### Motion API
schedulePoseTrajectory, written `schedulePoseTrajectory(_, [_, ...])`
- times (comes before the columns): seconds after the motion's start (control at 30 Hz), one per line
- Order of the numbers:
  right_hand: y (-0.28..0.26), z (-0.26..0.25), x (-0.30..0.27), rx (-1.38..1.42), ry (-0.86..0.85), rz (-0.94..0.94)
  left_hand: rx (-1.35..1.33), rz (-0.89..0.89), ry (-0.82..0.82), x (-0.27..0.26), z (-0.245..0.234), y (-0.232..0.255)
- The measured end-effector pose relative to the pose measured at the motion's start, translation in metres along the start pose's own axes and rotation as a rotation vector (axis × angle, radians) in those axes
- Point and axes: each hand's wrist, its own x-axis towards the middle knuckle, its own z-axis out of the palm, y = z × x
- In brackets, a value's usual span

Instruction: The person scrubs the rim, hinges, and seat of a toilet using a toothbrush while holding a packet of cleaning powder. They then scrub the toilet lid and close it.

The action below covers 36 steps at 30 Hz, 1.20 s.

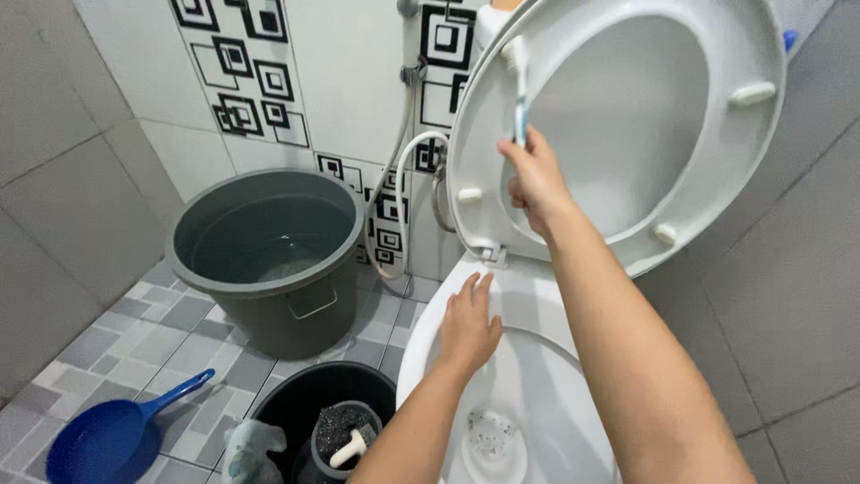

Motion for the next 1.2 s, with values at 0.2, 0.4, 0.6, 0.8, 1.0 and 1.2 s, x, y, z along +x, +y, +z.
schedulePoseTrajectory(0.2, [-0.028, -0.004, -0.048, -0.875, 0.194, -0.658, -0.232, 0.074, 0.282, 0.000, -0.006, -0.008])
schedulePoseTrajectory(0.4, [-0.086, -0.007, -0.119, -1.057, 0.089, -0.336, -0.358, 0.228, 0.581, -0.001, -0.069, 0.039])
schedulePoseTrajectory(0.6, [-0.099, -0.012, -0.136, -1.006, 0.007, -0.295, 0.026, 0.318, 0.411, 0.103, -0.160, 0.083])
schedulePoseTrajectory(0.8, [-0.108, -0.064, -0.160, -1.100, 0.097, -0.480, -0.312, 0.430, 0.201, 0.166, -0.181, 0.079])
schedulePoseTrajectory(1.0, [-0.152, -0.144, -0.139, -1.658, 0.497, -0.723, -0.339, 0.672, 0.217, 0.232, -0.178, 0.113])
schedulePoseTrajectory(1.2, [-0.126, -0.187, -0.080, -1.821, 0.631, -1.089, -0.301, 0.451, 0.091, 0.250, -0.182, 0.130])
